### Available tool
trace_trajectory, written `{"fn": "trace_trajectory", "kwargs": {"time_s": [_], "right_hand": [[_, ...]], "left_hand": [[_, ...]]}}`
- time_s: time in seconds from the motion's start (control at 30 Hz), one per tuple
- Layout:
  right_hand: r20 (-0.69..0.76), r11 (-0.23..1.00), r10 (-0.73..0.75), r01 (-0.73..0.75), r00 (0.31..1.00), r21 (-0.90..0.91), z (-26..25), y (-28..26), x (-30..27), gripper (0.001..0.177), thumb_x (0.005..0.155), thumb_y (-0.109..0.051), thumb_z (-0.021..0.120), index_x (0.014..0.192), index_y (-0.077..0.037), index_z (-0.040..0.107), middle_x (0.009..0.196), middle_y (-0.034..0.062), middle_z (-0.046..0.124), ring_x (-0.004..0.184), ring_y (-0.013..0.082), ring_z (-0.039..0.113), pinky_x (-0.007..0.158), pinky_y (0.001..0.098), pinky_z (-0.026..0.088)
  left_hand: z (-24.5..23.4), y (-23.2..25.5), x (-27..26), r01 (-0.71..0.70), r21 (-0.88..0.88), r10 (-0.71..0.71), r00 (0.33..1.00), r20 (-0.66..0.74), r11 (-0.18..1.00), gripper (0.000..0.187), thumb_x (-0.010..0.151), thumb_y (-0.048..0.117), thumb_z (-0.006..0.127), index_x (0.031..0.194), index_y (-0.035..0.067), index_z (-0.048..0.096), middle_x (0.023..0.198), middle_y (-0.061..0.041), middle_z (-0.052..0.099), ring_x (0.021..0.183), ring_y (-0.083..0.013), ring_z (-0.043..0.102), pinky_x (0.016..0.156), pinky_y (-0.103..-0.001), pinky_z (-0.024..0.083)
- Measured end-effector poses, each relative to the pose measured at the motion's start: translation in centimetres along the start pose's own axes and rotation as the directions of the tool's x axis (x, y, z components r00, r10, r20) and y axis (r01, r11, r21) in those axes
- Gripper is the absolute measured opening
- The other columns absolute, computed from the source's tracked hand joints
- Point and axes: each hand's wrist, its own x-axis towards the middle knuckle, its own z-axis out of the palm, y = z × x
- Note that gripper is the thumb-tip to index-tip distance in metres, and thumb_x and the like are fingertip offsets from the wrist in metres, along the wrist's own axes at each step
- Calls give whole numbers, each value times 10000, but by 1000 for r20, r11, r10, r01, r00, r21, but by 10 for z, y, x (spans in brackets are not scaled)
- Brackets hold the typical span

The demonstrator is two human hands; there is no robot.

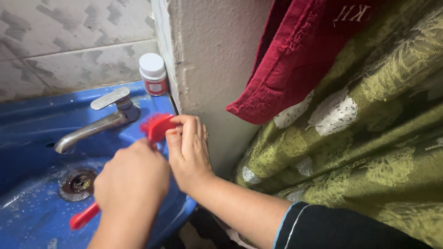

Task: Cleaning a blue bathroom sink using a small red brush and liquid soap.

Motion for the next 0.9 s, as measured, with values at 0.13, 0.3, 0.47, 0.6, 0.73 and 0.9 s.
{"fn": "trace_trajectory", "kwargs": {"time_s": [0.13,0.3,0.47,0.6,0.73,0.9], "right_hand": [[5,1000,-4,4,1000,-17,1,1,0,358,1081,-338,453,1245,-29,531,1131,155,596,1061,316,564,1010,459,415],[17,996,-75,76,997,-44,1,-3,2,344,1090,-321,457,1248,-24,530,1162,162,595,1083,333,561,1017,475,408],[59,991,-85,90,995,-101,-3,-12,1,338,1070,-326,488,1242,-42,553,1176,167,603,1102,359,553,1001,482,408],[134,977,-154,171,979,-130,-7,-20,0,347,1064,-336,498,1261,-57,561,1213,163,603,1145,377,540,1002,497,400],[186,969,-172,200,967,-144,-7,-23,-1,355,1058,-351,507,1266,-70,571,1210,143,611,1156,365,542,995,507,394],[278,955,-162,221,947,-198,-4,-25,2,372,1025,-353,541,1261,-69,586,1207,116,629,1173,347,539,999,514,388]], "left_hand": [[9,-25,14,77,-28,-78,997,-7,997,437,987,412,465,1159,130,752,1135,-240,733,1091,-444,696,952,-535,541],[16,-30,29,67,-37,-70,995,-70,997,465,998,423,469,1178,99,751,1151,-252,728,1093,-462,691,950,-548,538],[14,-37,18,68,-54,-71,996,-45,996,470,1009,408,451,1201,100,750,1182,-261,719,1126,-469,676,977,-552,526],[7,-56,12,165,-43,-160,983,89,985,469,997,421,454,1268,161,735,1267,-239,699,1210,-456,643,1018,-553,511],[12,-95,24,229,-85,-226,973,51,970,453,970,399,472,1310,222,714,1316,-210,679,1243,-456,614,1044,-568,479],[-9,-96,24,274,-106,-287,948,-134,956,440,998,398,485,1259,139,726,1205,-277,707,1154,-494,638,997,-563,491]]}}
